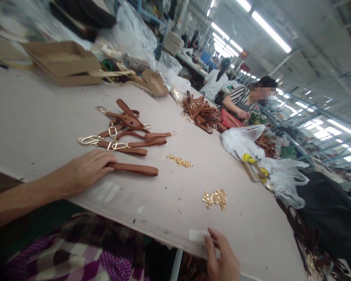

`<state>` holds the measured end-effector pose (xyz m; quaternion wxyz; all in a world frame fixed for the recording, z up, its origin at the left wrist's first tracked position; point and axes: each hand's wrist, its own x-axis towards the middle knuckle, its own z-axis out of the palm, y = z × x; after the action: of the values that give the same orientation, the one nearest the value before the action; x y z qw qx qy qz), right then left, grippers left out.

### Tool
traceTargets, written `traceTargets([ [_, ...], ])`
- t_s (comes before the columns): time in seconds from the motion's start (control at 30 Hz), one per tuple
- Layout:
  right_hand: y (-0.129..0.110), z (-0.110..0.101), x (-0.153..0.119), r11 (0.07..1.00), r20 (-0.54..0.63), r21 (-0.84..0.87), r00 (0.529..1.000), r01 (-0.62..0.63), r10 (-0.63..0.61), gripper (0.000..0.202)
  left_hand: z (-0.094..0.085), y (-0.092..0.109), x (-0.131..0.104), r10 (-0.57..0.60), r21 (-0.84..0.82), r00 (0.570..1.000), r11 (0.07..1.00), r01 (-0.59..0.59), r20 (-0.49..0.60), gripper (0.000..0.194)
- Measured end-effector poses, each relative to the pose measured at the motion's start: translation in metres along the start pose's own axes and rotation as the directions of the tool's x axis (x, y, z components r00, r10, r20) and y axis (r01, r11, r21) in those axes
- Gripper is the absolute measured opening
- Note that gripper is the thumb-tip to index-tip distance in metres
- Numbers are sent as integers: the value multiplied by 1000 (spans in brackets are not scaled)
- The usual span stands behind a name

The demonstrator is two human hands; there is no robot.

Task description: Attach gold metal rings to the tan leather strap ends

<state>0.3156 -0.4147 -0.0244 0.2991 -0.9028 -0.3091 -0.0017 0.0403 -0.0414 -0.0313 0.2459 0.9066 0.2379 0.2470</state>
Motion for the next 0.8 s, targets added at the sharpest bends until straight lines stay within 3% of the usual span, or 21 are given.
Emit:
traceTargets([
  [0.1,-30,38,58,939,106,-31,935,342,-337,37,-4,21,0,-152,-161,988,976,147,-18,30],
  [0.17,-50,65,93,895,137,-98,897,434,-420,40,-2,35,1,-261,-334,964,905,265,58,33],
  [0.3,-74,101,139,872,154,-159,884,463,-441,42,14,59,1,-386,-645,869,586,491,310,44],
  [0.4,-77,108,153,884,137,-119,889,452,-437,41,29,72,0,-433,-783,808,296,547,401,42],
  [0.53,-83,101,140,939,47,-25,939,343,-341,41,41,82,2,-389,-849,773,-50,526,502,31],
  [0.6,-95,96,120,959,42,223,982,173,-186,37,43,86,4,-375,-840,757,-139,525,535,28],
  [0.63,-103,94,107,919,87,389,990,70,-112,35,44,88,4,-374,-835,751,-159,527,545,27],
  [0.7,-122,94,79,748,232,653,971,-116,-52,32,47,91,5,-366,-832,751,-158,532,549,27],
  [0.8,-149,98,45,583,364,778,924,-236,-112,24,52,97,5,-309,-842,789,-92,532,532,33],
])
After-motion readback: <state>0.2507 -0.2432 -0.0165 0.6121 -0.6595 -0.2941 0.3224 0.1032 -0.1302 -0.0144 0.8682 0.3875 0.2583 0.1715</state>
